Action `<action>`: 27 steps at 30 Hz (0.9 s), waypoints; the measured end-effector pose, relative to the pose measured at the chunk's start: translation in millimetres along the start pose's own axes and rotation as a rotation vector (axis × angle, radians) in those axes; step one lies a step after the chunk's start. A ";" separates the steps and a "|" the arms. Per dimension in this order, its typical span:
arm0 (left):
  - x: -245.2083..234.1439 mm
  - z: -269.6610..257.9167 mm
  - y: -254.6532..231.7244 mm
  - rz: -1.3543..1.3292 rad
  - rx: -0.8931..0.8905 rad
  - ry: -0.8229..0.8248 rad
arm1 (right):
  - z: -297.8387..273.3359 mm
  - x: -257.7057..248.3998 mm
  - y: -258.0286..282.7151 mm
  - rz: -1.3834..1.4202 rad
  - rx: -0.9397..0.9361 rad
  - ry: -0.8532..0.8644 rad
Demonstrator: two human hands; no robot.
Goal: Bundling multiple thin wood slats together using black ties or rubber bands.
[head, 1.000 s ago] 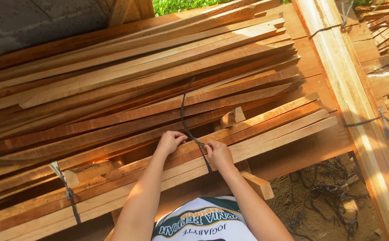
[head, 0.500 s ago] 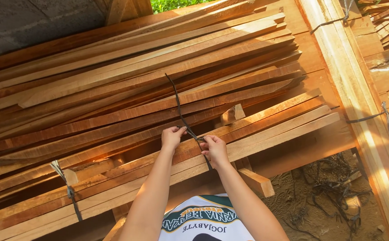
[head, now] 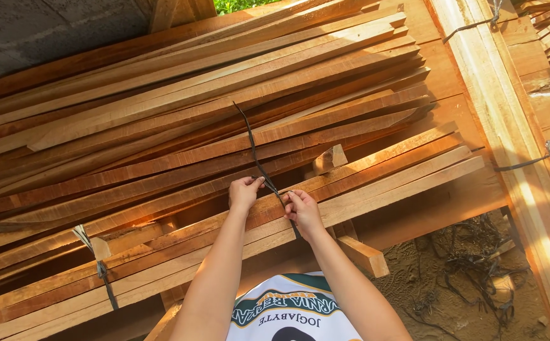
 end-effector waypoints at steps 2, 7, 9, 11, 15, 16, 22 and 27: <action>-5.4 -3.6 -5.1 0.070 0.022 -0.017 | 10.4 -2.2 -1.0 -0.161 -0.106 0.014; -11.5 -13.8 -13.1 0.115 -0.014 -0.019 | 14.9 -20.5 -8.1 -0.270 -0.138 0.025; -16.5 -15.1 -13.0 0.120 -0.023 -0.019 | 8.3 -15.4 -6.5 -0.269 -0.126 0.031; -15.1 -17.7 -16.9 0.153 -0.028 -0.026 | -10.3 -5.3 5.3 -0.336 -0.101 0.127; -22.3 -23.2 -17.5 0.165 -0.038 -0.047 | 7.7 -13.9 -16.0 -0.380 -0.177 0.134; -20.7 -23.2 -20.1 0.163 -0.024 -0.049 | 6.6 -18.0 -13.4 -0.480 -0.239 0.121; -21.2 -23.9 -21.8 0.151 0.012 -0.061 | -12.2 -18.9 -7.4 -0.635 -0.314 0.141; -21.6 -25.4 -25.5 0.154 0.025 -0.073 | -15.6 -18.5 -9.8 -0.757 -0.363 0.155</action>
Point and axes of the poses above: each hand's wrist, its own z-axis towards the middle knuckle, its own x-axis out of the palm, y = z × x, the point moved 9 cm from there along z, towards the middle knuckle, and after that the axes turned 10 degrees about -y, right-handed, at the moved point
